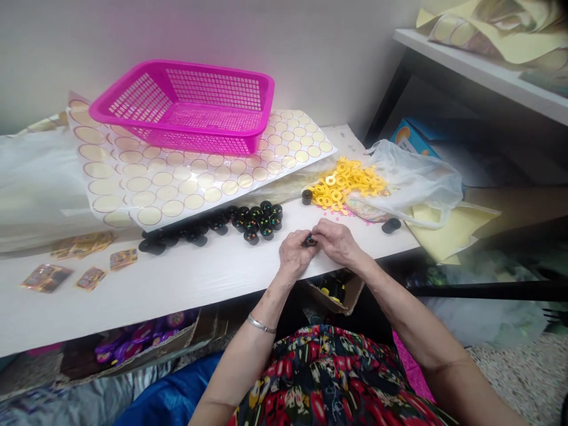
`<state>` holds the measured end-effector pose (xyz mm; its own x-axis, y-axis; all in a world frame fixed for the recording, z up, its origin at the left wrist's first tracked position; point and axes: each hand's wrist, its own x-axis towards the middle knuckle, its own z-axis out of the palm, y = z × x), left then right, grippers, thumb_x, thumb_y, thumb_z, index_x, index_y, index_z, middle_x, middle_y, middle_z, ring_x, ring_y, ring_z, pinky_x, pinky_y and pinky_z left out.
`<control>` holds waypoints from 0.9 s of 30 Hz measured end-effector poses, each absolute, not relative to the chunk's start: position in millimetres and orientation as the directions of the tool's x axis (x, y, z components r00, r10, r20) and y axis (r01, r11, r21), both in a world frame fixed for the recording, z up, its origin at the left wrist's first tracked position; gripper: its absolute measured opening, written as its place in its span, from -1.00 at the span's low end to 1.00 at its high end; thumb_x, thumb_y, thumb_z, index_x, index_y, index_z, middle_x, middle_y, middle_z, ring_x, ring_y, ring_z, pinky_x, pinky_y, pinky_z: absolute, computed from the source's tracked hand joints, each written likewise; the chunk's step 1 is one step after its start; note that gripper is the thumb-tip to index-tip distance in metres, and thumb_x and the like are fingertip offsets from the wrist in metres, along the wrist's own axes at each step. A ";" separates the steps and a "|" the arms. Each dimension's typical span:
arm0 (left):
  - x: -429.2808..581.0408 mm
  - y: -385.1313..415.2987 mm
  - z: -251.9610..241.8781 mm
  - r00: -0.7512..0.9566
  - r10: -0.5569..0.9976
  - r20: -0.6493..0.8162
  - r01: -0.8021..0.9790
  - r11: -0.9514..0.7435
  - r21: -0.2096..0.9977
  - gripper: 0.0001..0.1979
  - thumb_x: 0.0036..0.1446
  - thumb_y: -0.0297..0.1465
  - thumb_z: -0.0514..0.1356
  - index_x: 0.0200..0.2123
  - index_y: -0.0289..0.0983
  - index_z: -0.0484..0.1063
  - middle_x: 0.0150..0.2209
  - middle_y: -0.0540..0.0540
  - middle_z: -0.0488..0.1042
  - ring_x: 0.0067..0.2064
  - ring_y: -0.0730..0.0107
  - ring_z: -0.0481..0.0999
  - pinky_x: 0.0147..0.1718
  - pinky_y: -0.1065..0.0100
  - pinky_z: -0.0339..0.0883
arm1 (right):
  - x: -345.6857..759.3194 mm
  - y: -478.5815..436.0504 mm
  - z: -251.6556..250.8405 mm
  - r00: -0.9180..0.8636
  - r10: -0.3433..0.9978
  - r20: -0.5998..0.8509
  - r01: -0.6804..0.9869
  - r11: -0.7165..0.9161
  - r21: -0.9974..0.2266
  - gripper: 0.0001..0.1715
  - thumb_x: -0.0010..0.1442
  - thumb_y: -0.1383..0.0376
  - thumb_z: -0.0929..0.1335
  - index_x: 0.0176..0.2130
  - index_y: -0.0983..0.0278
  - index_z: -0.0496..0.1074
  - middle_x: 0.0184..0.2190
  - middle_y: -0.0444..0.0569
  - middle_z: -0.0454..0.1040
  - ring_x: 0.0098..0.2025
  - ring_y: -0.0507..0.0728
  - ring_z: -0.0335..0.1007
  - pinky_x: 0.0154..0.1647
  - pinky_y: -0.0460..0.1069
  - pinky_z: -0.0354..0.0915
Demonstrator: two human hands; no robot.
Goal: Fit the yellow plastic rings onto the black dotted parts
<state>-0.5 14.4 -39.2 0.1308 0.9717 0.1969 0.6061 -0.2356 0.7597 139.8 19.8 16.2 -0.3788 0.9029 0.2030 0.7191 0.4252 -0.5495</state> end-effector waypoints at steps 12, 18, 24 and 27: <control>-2.2 12.4 -31.1 0.130 0.971 0.199 0.567 -0.237 0.789 -0.82 -0.10 -0.45 0.18 -0.35 -0.19 0.47 -0.39 0.03 0.48 -0.31 0.39 0.38 -0.29 0.37 0.23 | 124.8 18.4 29.7 -0.508 0.861 0.009 0.850 0.503 -0.155 -0.75 0.16 0.43 0.20 -0.26 0.32 0.44 -0.38 0.03 0.38 -0.31 0.11 0.27 -0.32 -0.02 0.09; -2.6 13.0 -32.1 0.131 0.973 0.192 0.560 -0.232 0.795 -0.80 -0.11 -0.46 0.19 -0.33 -0.17 0.48 -0.35 0.03 0.50 -0.28 0.36 0.38 -0.26 0.36 0.24 | 125.0 19.4 32.5 -0.508 0.861 -0.012 0.836 0.490 -0.246 -0.75 0.17 0.43 0.20 -0.28 0.30 0.44 -0.38 0.01 0.39 -0.32 0.10 0.28 -0.32 -0.03 0.12; -2.3 13.5 -33.0 0.119 0.973 0.195 0.599 -0.227 0.768 -0.80 -0.15 -0.42 0.25 -0.33 -0.18 0.46 -0.38 0.02 0.46 -0.30 0.39 0.38 -0.28 0.37 0.22 | 154.9 53.6 27.6 -0.214 0.972 0.099 0.876 0.235 -0.421 -0.88 0.15 0.33 0.28 -0.31 0.30 0.40 -0.30 0.00 0.40 -0.22 0.10 0.31 -0.23 -0.05 0.18; -2.2 12.9 -33.9 0.100 0.978 0.182 0.592 -0.206 0.779 -0.74 -0.18 -0.42 0.28 -0.30 -0.19 0.46 -0.36 0.03 0.46 -0.30 0.40 0.38 -0.28 0.38 0.23 | 166.0 77.2 19.6 0.055 0.988 0.147 0.961 -0.012 -0.278 -0.78 0.16 0.25 0.26 -0.21 0.33 0.36 -0.17 0.13 0.36 -0.15 0.19 0.30 -0.24 0.00 0.19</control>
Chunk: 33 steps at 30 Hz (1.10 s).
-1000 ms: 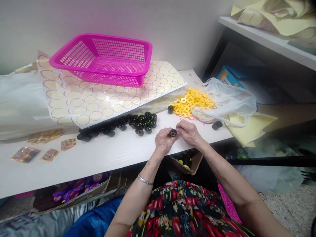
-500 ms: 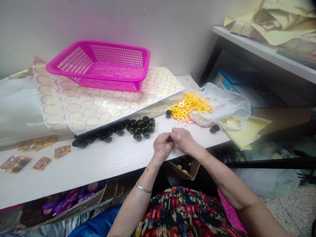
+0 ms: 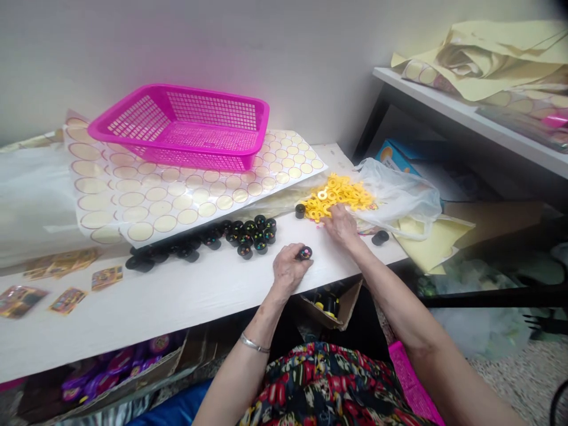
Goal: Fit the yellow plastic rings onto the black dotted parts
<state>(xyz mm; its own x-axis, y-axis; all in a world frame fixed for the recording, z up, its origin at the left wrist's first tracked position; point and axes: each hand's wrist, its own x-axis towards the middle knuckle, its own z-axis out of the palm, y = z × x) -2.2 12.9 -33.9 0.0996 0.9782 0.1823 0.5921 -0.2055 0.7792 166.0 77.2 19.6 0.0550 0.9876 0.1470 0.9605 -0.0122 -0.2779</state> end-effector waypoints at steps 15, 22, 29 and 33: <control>-2.0 13.5 -33.5 0.097 0.979 0.180 0.586 -0.203 0.785 -0.72 -0.22 -0.43 0.29 -0.31 -0.20 0.46 -0.36 0.02 0.46 -0.32 0.40 0.38 -0.30 0.37 0.25 | 162.9 100.8 7.5 0.105 0.992 0.077 0.973 -0.087 -0.213 -0.73 0.17 0.25 0.19 -0.19 0.31 0.36 -0.18 0.12 0.41 -0.19 0.17 0.35 -0.31 -0.02 0.19; -5.0 15.8 -44.5 0.067 0.978 0.198 0.406 -0.208 0.890 -0.54 -0.24 -0.58 0.17 -0.15 -0.27 0.43 -0.26 -0.07 0.47 -0.29 0.40 0.40 -0.26 0.36 0.33 | 162.3 68.9 19.1 -0.022 0.981 0.194 0.872 0.113 -0.475 -0.73 0.13 0.19 0.25 -0.22 0.29 0.39 -0.28 -0.02 0.39 -0.26 0.10 0.29 -0.25 -0.05 0.17; -8.3 15.3 -42.6 -0.040 0.991 0.127 0.107 -0.122 0.987 -0.56 -0.18 -0.64 -0.01 -0.21 -0.30 0.45 -0.24 -0.09 0.48 -0.20 0.41 0.44 -0.15 0.37 0.33 | 141.4 14.9 29.5 -0.317 0.946 0.070 0.829 0.312 -0.465 -0.76 0.11 0.20 0.29 -0.22 0.25 0.42 -0.30 -0.07 0.38 -0.27 0.07 0.26 -0.28 -0.07 0.13; -7.6 14.1 -35.6 -0.092 0.993 0.079 0.058 -0.074 0.996 -0.79 0.01 -0.45 0.08 -0.29 -0.33 0.48 -0.28 -0.09 0.50 -0.21 0.40 0.44 -0.14 0.37 0.32 | 132.9 11.0 33.3 -0.384 0.922 0.041 0.866 0.375 -0.331 -0.78 0.15 0.23 0.27 -0.22 0.26 0.42 -0.27 -0.02 0.38 -0.23 0.10 0.25 -0.23 -0.04 0.11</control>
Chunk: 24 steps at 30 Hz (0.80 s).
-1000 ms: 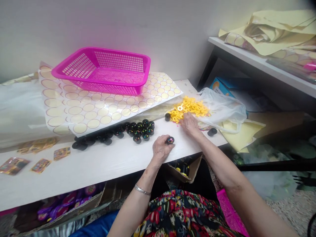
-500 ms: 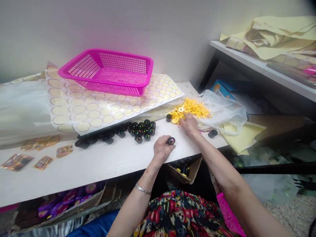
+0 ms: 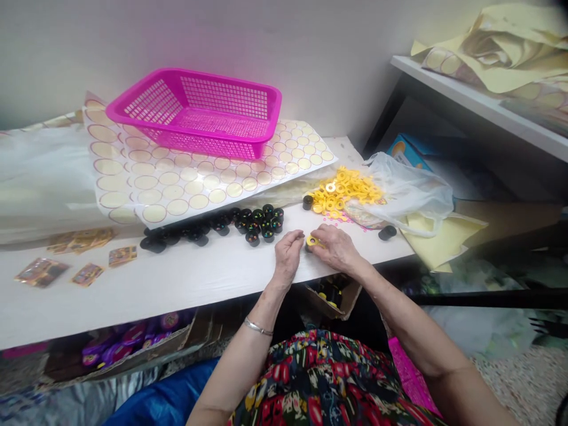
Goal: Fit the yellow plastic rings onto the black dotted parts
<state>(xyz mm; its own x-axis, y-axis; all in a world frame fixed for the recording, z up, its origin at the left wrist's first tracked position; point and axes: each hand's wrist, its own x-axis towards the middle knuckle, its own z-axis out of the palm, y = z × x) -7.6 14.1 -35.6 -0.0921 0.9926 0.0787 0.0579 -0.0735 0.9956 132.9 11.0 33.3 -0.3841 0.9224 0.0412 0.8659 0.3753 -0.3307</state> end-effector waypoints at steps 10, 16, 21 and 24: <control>-7.0 13.0 -27.2 0.061 0.986 0.155 0.205 -0.164 0.965 -0.78 0.09 -0.29 0.11 -0.41 -0.28 0.50 -0.38 -0.06 0.50 -0.30 0.43 0.44 -0.25 0.43 0.30 | 135.0 6.7 32.7 -0.360 0.933 -0.013 0.820 0.310 -0.481 -0.78 0.18 0.21 0.25 -0.25 0.27 0.40 -0.32 -0.09 0.33 -0.33 0.02 0.27 -0.31 -0.09 0.12; -6.4 12.3 -27.4 0.055 0.990 0.131 0.228 -0.141 0.964 -0.76 0.11 -0.29 0.09 -0.41 -0.28 0.50 -0.39 -0.05 0.50 -0.32 0.44 0.44 -0.28 0.44 0.30 | 140.3 10.0 18.9 -0.325 0.944 0.049 0.671 0.267 -0.692 -0.77 0.11 0.20 0.32 -0.22 0.24 0.44 -0.37 -0.12 0.35 -0.33 0.02 0.28 -0.30 -0.09 0.17; -5.4 11.8 -25.1 0.050 0.986 0.159 0.210 -0.166 0.964 -0.76 0.10 -0.31 0.09 -0.43 -0.29 0.50 -0.41 -0.05 0.49 -0.34 0.45 0.43 -0.30 0.45 0.28 | 137.4 6.9 4.7 -0.150 0.988 0.030 0.429 0.093 -0.898 -0.60 0.07 0.12 0.33 -0.16 0.32 0.43 -0.31 -0.05 0.41 -0.34 0.02 0.30 -0.31 -0.08 0.24; -5.2 12.1 -25.1 0.044 0.985 0.166 0.201 -0.171 0.965 -0.76 0.09 -0.29 0.10 -0.44 -0.30 0.50 -0.41 -0.06 0.48 -0.35 0.46 0.42 -0.32 0.45 0.27 | 130.8 5.5 0.4 -0.001 0.989 -0.148 0.229 -0.144 -0.963 -0.54 0.11 0.04 0.25 -0.25 0.36 0.46 -0.38 -0.04 0.43 -0.49 0.00 0.26 -0.50 -0.09 0.23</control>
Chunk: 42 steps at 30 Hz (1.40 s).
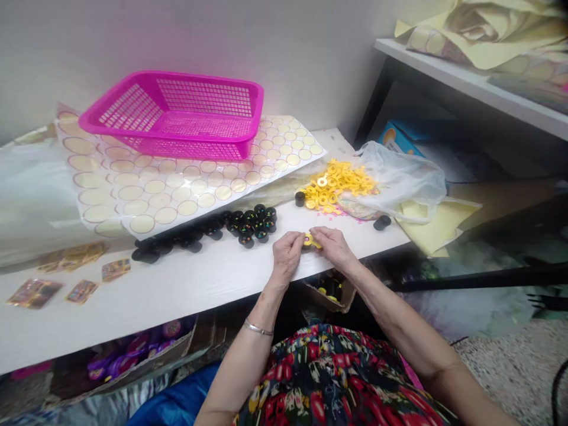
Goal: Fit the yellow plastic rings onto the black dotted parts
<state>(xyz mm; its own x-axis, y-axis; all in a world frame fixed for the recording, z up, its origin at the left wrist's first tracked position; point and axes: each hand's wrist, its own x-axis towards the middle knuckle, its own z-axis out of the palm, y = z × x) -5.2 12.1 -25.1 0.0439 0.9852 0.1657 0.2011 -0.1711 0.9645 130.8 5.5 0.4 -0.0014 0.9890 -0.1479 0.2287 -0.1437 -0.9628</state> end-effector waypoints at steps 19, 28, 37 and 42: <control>11.6 10.2 -25.7 -0.105 0.992 -0.073 0.083 0.082 0.993 -0.71 0.01 -0.20 0.16 -0.48 -0.33 0.48 -0.51 -0.03 0.45 -0.47 0.49 0.36 -0.47 0.46 0.23 | 116.1 3.7 -0.2 0.061 0.915 -0.399 -0.132 -0.389 -0.912 -0.69 -0.01 0.14 0.34 -0.40 0.36 0.42 -0.57 -0.10 0.39 -0.67 -0.05 0.28 -0.68 -0.13 0.26; 13.7 11.5 -24.9 -0.126 0.980 -0.156 0.012 0.159 0.987 -0.74 -0.03 -0.22 0.19 -0.51 -0.33 0.46 -0.60 0.01 0.38 -0.54 0.52 0.31 -0.53 0.48 0.19 | 114.1 5.2 -3.1 0.078 0.895 -0.440 -0.242 -0.411 -0.879 -0.72 -0.06 0.16 0.40 -0.43 0.35 0.41 -0.59 -0.11 0.40 -0.64 0.00 0.37 -0.63 -0.10 0.37; 5.0 19.1 -17.6 -0.001 0.959 -0.282 -0.103 0.280 0.954 -0.71 -0.14 -0.20 0.24 -0.55 -0.36 0.44 -0.71 0.05 0.32 -0.69 0.59 0.21 -0.70 0.49 0.07 | 124.6 9.2 9.8 -0.117 0.892 -0.437 -0.147 -0.451 -0.880 -0.53 -0.35 0.19 0.55 -0.47 0.35 0.35 -0.63 -0.14 0.42 -0.60 0.00 0.39 -0.60 -0.13 0.36; -2.2 32.2 -17.8 0.070 0.947 -0.315 0.102 0.307 0.946 -0.63 -0.22 -0.14 0.28 -0.66 -0.37 0.42 -0.74 0.03 0.30 -0.68 0.58 0.22 -0.70 0.50 0.03 | 123.3 15.4 16.1 -0.093 0.867 -0.490 -0.121 -0.498 -0.859 -0.61 -0.37 0.32 0.52 -0.50 0.36 0.34 -0.63 -0.16 0.40 -0.61 -0.03 0.36 -0.63 -0.14 0.34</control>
